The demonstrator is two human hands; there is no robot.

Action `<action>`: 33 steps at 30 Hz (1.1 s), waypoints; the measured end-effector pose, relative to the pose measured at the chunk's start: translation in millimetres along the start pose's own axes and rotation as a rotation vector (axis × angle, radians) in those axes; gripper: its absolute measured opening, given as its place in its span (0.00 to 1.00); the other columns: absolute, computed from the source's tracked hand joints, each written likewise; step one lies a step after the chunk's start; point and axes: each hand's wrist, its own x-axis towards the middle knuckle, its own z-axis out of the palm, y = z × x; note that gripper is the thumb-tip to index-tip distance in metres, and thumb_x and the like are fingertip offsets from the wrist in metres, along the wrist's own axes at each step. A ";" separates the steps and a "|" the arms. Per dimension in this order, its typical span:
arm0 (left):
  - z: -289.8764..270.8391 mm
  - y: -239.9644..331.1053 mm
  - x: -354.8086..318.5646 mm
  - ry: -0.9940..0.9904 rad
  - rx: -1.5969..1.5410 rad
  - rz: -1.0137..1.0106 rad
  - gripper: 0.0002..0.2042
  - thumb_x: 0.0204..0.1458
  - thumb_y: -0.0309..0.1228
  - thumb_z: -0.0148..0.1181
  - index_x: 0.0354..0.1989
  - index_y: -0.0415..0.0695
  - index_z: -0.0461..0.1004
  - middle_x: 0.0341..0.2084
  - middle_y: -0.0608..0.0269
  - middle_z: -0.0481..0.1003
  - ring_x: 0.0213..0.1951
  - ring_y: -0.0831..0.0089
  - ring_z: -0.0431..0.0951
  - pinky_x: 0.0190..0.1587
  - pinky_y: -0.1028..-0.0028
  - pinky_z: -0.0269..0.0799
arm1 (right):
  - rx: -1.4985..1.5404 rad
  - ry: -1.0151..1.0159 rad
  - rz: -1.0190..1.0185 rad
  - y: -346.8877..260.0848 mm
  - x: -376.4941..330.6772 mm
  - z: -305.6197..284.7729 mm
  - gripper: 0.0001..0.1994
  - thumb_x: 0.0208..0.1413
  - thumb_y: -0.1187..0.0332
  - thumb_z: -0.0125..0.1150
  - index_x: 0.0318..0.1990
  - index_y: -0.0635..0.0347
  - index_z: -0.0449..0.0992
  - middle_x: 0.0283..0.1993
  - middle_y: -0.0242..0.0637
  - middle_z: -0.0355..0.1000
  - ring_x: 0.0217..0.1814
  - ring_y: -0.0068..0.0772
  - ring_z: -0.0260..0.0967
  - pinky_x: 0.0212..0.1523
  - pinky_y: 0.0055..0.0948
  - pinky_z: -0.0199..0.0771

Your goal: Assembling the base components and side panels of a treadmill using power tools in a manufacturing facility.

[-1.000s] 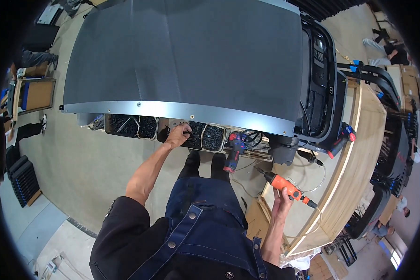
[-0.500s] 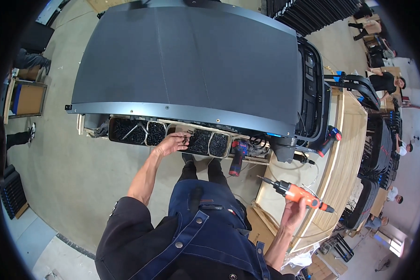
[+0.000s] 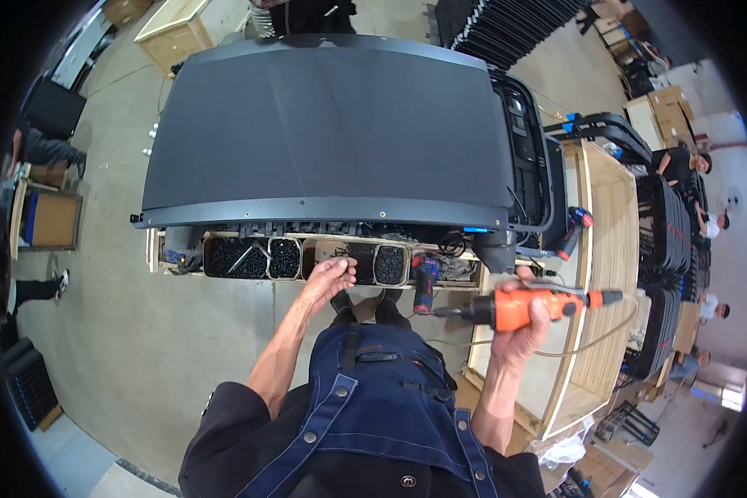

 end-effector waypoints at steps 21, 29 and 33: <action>202.8 -11.3 -32.8 -0.080 0.340 0.232 0.10 0.59 0.31 0.65 0.42 0.37 0.80 0.29 0.66 0.75 0.26 0.81 0.68 0.27 0.80 0.62 | 0.102 0.002 0.043 -0.2 37.2 -26.7 0.22 0.54 0.73 0.65 0.56 0.55 0.66 0.47 0.39 0.73 0.44 0.35 0.76 0.59 0.48 0.74; 255.2 -28.5 35.2 -0.045 0.591 0.290 0.10 0.59 0.31 0.65 0.43 0.37 0.80 0.29 0.65 0.75 0.26 0.82 0.69 0.28 0.81 0.63 | 0.051 0.211 0.033 -22.7 83.4 -75.6 0.24 0.53 0.74 0.64 0.57 0.59 0.64 0.48 0.43 0.73 0.45 0.37 0.76 0.53 0.43 0.78; 279.4 -46.3 98.1 -0.255 -0.231 -0.192 0.15 0.63 0.37 0.61 0.50 0.39 0.72 0.27 0.71 0.69 0.20 0.87 0.58 0.20 0.84 0.53 | -0.052 0.068 -0.101 -41.9 118.1 -72.4 0.23 0.51 0.77 0.65 0.55 0.61 0.66 0.50 0.45 0.73 0.46 0.36 0.76 0.53 0.41 0.77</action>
